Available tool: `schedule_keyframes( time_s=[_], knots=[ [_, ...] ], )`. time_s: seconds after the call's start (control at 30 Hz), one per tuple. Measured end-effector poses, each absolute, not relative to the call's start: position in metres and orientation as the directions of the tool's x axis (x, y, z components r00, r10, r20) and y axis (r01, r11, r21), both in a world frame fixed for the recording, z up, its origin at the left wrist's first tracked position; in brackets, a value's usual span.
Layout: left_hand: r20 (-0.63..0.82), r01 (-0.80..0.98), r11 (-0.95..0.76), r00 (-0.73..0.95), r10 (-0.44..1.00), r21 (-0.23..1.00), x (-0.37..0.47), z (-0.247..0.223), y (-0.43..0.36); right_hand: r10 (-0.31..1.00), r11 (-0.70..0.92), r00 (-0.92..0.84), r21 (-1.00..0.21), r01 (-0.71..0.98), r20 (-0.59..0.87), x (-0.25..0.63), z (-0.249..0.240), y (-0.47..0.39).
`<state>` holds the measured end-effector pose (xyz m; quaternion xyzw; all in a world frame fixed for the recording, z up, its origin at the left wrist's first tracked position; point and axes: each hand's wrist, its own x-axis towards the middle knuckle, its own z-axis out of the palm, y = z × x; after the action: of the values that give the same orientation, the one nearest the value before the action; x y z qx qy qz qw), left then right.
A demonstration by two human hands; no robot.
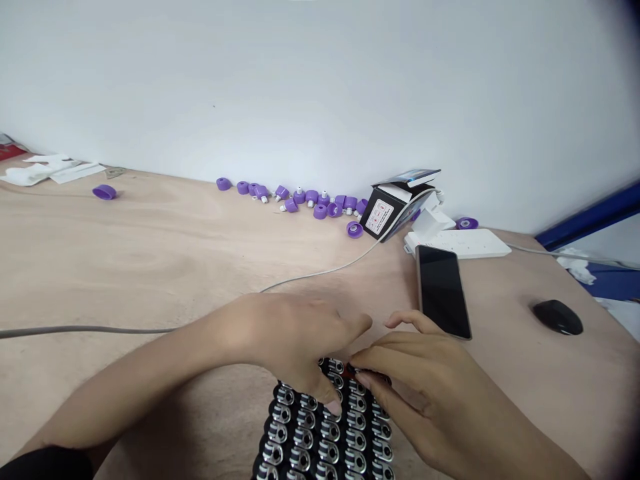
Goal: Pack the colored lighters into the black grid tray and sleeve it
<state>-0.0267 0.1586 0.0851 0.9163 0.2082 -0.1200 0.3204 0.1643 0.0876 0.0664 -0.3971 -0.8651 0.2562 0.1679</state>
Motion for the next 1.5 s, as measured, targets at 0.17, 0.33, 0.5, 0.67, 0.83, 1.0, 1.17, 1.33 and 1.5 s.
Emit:
schedule_keyframes(
  time_s=[0.17, 0.33, 0.5, 0.67, 0.83, 1.0, 1.17, 1.33, 1.5],
  knots=[
    [-0.347, 0.46, -0.717, 0.884, 0.314, 0.524, -0.028, 0.084, 0.159, 0.772, 0.544, -0.629, -0.608, 0.578, 0.092, 0.164, 0.069, 0.088],
    [-0.329, 0.44, -0.738, 0.894, 0.305, 0.511, -0.026, 0.087, 0.159, 0.769, 0.552, -0.636, -0.573, 0.606, 0.067, 0.163, 0.066, 0.088],
    [-0.395, 0.441, -0.779, 0.878, 0.271, 0.446, -0.025, 0.09, 0.162, 0.781, 0.527, -0.624, -0.569, 0.631, 0.032, 0.162, 0.065, 0.087],
    [-0.355, 0.368, -0.793, 0.912, 0.206, 0.485, -0.026, 0.088, 0.164, 0.794, 0.512, -0.607, -0.58, 0.634, 0.038, 0.16, 0.065, 0.086],
    [-0.268, 0.321, -0.783, 0.942, 0.204, 0.533, -0.027, 0.086, 0.165, 0.83, 0.481, -0.554, -0.593, 0.646, 0.069, 0.159, 0.06, 0.087],
    [-0.321, 0.355, -0.793, 0.923, 0.212, 0.496, -0.026, 0.087, 0.164, 0.819, 0.499, -0.572, -0.561, 0.661, 0.055, 0.162, 0.061, 0.086],
    [-0.329, 0.353, -0.805, 0.921, 0.209, 0.477, -0.024, 0.089, 0.164, 0.792, 0.574, -0.597, -0.492, 0.654, 0.131, 0.163, 0.055, 0.083],
    [-0.305, 0.329, -0.818, 0.931, 0.199, 0.472, -0.025, 0.089, 0.164, 0.756, 0.609, -0.643, -0.494, 0.62, 0.125, 0.165, 0.05, 0.083],
    [-0.313, 0.343, -0.803, 0.927, 0.206, 0.487, -0.026, 0.089, 0.164, 0.771, 0.504, -0.637, -0.599, 0.623, -0.014, 0.167, 0.059, 0.09]
  ],
)
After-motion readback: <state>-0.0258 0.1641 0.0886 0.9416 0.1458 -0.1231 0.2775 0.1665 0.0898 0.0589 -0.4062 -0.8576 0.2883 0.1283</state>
